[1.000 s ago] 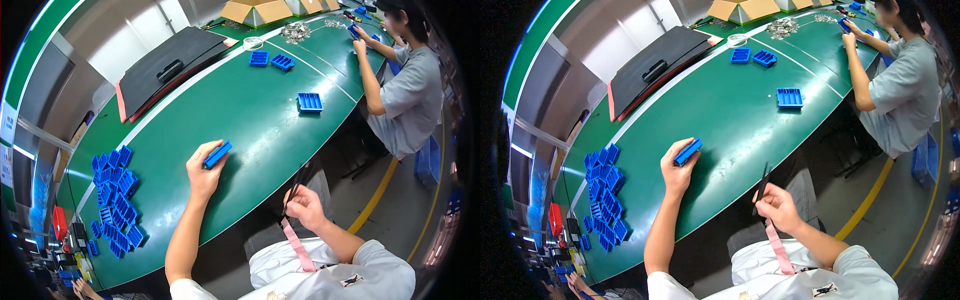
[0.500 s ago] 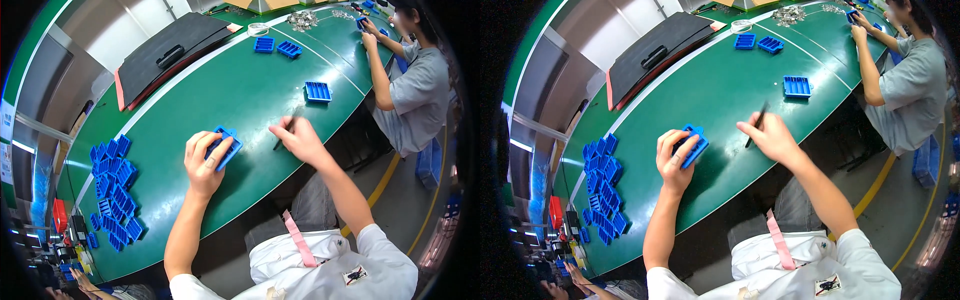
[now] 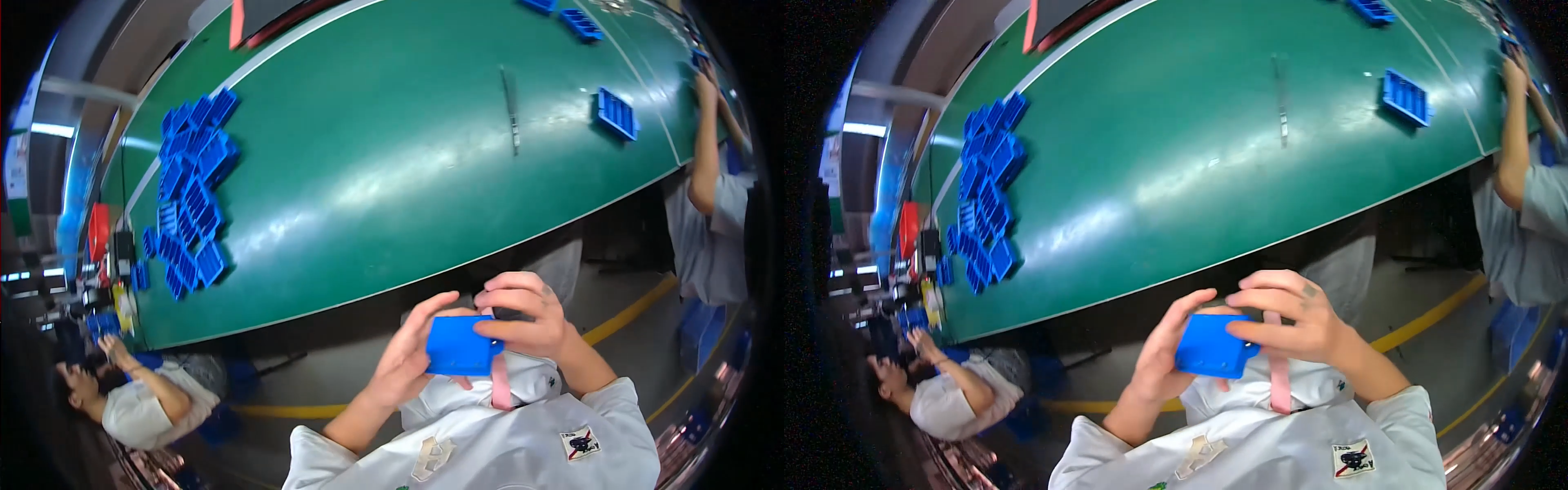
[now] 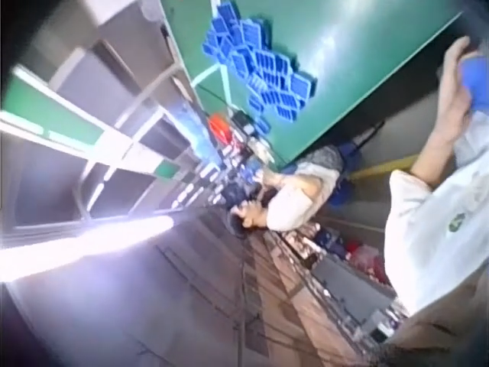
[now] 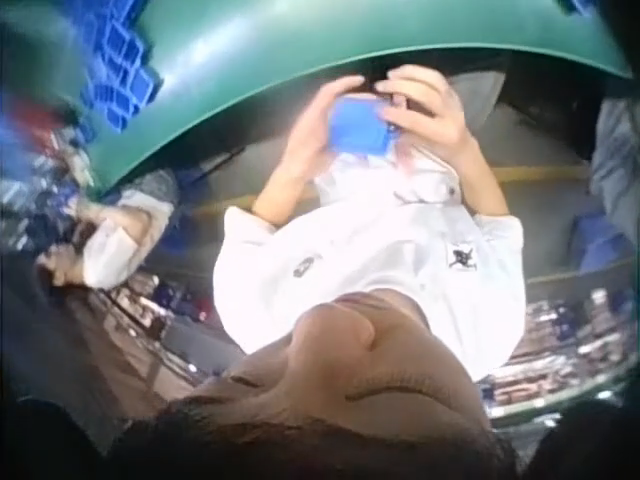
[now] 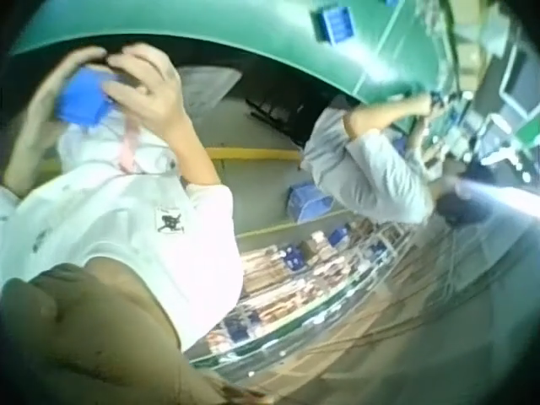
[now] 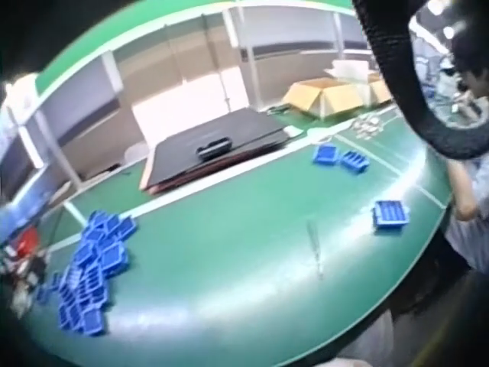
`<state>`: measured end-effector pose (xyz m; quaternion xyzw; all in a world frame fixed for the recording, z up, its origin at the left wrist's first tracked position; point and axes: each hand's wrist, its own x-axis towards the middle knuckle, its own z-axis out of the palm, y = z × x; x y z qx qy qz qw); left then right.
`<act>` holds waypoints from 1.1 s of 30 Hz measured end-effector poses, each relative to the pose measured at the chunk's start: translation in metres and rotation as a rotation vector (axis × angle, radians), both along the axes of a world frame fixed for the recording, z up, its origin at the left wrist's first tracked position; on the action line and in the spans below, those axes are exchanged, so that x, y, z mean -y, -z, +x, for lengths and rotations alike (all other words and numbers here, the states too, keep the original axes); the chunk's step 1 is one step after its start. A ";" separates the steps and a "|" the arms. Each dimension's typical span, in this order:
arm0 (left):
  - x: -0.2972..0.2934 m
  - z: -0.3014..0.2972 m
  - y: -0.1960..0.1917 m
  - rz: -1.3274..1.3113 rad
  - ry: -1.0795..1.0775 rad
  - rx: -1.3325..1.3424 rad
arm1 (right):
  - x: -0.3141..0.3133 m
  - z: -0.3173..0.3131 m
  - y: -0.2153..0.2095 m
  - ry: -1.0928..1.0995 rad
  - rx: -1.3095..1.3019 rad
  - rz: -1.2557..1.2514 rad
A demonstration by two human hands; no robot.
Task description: The recorder is seen assembling small metal components into blue plastic housings at a factory workbench using various hand tools.
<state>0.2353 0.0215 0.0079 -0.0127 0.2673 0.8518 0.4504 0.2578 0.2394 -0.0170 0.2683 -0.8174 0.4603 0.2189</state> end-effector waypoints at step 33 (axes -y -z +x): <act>-0.059 -0.006 0.125 -0.637 -0.540 -0.465 | 0.053 -0.010 0.154 0.273 0.674 -1.038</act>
